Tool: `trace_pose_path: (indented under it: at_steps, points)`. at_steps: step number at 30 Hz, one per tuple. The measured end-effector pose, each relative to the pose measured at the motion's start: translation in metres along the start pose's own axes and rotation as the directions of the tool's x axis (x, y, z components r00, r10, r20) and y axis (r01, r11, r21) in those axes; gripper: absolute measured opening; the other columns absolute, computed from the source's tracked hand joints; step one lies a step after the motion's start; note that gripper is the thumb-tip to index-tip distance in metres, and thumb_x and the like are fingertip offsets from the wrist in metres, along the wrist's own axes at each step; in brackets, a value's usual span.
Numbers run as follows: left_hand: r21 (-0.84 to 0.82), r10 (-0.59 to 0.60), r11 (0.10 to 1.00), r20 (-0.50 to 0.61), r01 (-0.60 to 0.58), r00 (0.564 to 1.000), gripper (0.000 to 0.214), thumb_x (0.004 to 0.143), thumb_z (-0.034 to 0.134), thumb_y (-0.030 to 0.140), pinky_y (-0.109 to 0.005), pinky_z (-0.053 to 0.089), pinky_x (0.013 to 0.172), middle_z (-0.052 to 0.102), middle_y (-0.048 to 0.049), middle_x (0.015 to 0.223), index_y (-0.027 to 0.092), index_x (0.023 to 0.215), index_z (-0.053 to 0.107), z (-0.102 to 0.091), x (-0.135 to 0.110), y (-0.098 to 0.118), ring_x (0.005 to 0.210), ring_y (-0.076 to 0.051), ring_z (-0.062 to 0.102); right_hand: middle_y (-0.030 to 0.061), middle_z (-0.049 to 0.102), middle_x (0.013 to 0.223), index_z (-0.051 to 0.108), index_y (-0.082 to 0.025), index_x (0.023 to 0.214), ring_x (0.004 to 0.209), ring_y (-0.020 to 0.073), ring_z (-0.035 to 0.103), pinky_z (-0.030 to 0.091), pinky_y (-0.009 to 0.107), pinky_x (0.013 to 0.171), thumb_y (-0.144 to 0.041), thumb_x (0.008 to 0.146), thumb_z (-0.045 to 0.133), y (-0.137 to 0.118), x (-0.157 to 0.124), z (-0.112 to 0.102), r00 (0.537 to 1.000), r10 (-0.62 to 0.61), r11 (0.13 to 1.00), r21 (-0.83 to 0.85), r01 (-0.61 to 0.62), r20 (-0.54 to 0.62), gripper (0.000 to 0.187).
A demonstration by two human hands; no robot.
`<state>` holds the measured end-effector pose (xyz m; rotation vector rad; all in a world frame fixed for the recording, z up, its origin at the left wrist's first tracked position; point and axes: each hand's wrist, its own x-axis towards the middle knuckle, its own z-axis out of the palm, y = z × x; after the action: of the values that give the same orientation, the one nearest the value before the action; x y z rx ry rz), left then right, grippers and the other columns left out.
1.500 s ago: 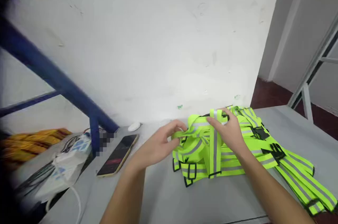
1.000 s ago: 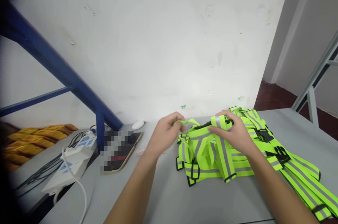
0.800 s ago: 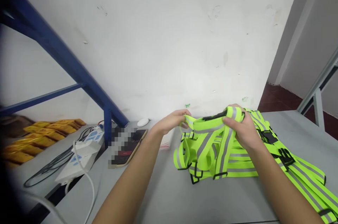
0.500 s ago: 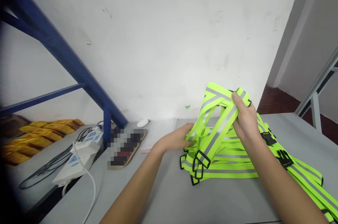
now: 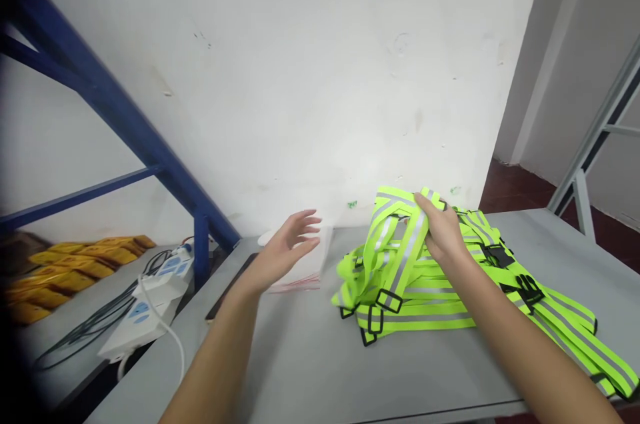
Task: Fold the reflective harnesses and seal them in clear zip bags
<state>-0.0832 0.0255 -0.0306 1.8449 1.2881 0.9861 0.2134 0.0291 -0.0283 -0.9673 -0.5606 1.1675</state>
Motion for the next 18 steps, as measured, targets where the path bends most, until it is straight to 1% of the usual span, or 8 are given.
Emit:
trace_pose_path:
  at_steps: [2,4,7,9,11,14,16,18]
  points:
    - [-0.156,0.113,0.983,0.128,-0.093,0.985,0.072,0.079,0.067,0.04,-0.04,0.04,0.105,0.05,-0.0089,0.139,0.032,0.141,0.033,0.026,0.007,0.021,0.125,-0.024,0.051,0.0076,0.074,0.091,0.061,-0.018,0.105,0.076,0.0238,0.072,0.064,0.035,0.062,-0.029,0.07,0.08,0.005,-0.009,0.005,0.993,0.058,0.996,-0.07,-0.052,0.098,0.041]
    - [-0.249,0.122,0.965,0.146,-0.083,0.982,0.076,0.074,0.073,0.038,-0.038,0.043,0.101,0.052,-0.0096,0.136,0.03,0.14,0.037,0.055,0.013,0.037,0.12,-0.025,0.055,0.0088,0.073,0.098,0.058,-0.02,0.111,0.081,0.0253,0.072,0.063,0.038,0.065,-0.035,0.072,0.078,0.01,-0.018,0.01,0.971,0.126,0.984,-0.153,-0.096,0.201,0.046]
    - [-0.337,0.018,0.941,0.087,0.012,0.996,0.044,0.073,0.073,0.04,-0.034,0.051,0.086,0.066,-0.0055,0.111,0.024,0.111,0.06,0.088,0.021,0.045,0.099,-0.024,0.065,0.0099,0.07,0.106,0.054,-0.023,0.119,0.089,0.0269,0.07,0.061,0.039,0.068,-0.048,0.078,0.07,0.015,-0.025,0.007,0.948,0.156,0.95,-0.303,-0.068,0.277,0.051]
    - [-0.502,-0.136,0.854,0.043,0.139,0.99,0.037,0.072,0.074,0.042,-0.031,0.054,0.071,0.068,-0.0019,0.091,0.023,0.1,0.06,0.099,0.024,0.04,0.08,-0.02,0.067,0.0098,0.066,0.112,0.049,-0.027,0.125,0.097,0.0267,0.068,0.059,0.039,0.072,-0.057,0.084,0.057,0.019,-0.023,-0.001,0.945,0.097,0.927,-0.373,0.028,0.312,0.052]
    - [-0.704,-0.29,0.665,0.064,0.249,0.955,0.037,0.07,0.076,0.04,-0.027,0.053,0.061,0.067,0.0008,0.08,0.022,0.096,0.058,0.105,0.025,0.033,0.066,-0.016,0.065,0.0091,0.061,0.12,0.043,-0.029,0.129,0.107,0.0247,0.063,0.056,0.039,0.082,-0.059,0.09,0.046,0.024,-0.019,-0.013,0.923,-0.008,0.891,-0.416,0.181,0.385,0.05]
    - [-0.832,-0.389,0.427,0.184,0.353,0.903,0.033,0.067,0.078,0.034,-0.024,0.052,0.056,0.066,0.0004,0.074,0.018,0.089,0.058,0.111,0.024,0.023,0.058,-0.012,0.061,0.0099,0.05,0.132,0.033,-0.028,0.136,0.122,0.0227,0.052,0.045,0.041,0.1,-0.053,0.09,0.049,0.032,-0.016,-0.029,0.816,-0.181,0.747,-0.463,0.477,0.549,0.054]
    - [-0.833,-0.426,0.392,0.212,0.391,0.879,0.033,0.068,0.078,0.034,-0.025,0.052,0.056,0.066,-0.0002,0.071,0.017,0.088,0.059,0.115,0.021,0.018,0.056,-0.013,0.061,0.0119,0.042,0.139,0.024,-0.028,0.141,0.127,0.0248,0.047,0.041,0.043,0.103,-0.049,0.083,0.062,0.038,-0.018,-0.032,0.749,-0.211,0.623,-0.504,0.599,0.629,0.073]
    - [-0.824,-0.472,0.422,0.157,0.378,0.868,0.038,0.067,0.079,0.036,-0.027,0.053,0.056,0.067,-0.0003,0.071,0.018,0.093,0.058,0.118,0.017,0.013,0.058,-0.015,0.063,0.0138,0.041,0.141,0.019,-0.028,0.145,0.124,0.0279,0.048,0.045,0.044,0.097,-0.045,0.075,0.071,0.043,-0.022,-0.029,0.761,-0.173,0.528,-0.594,0.608,0.625,0.089]
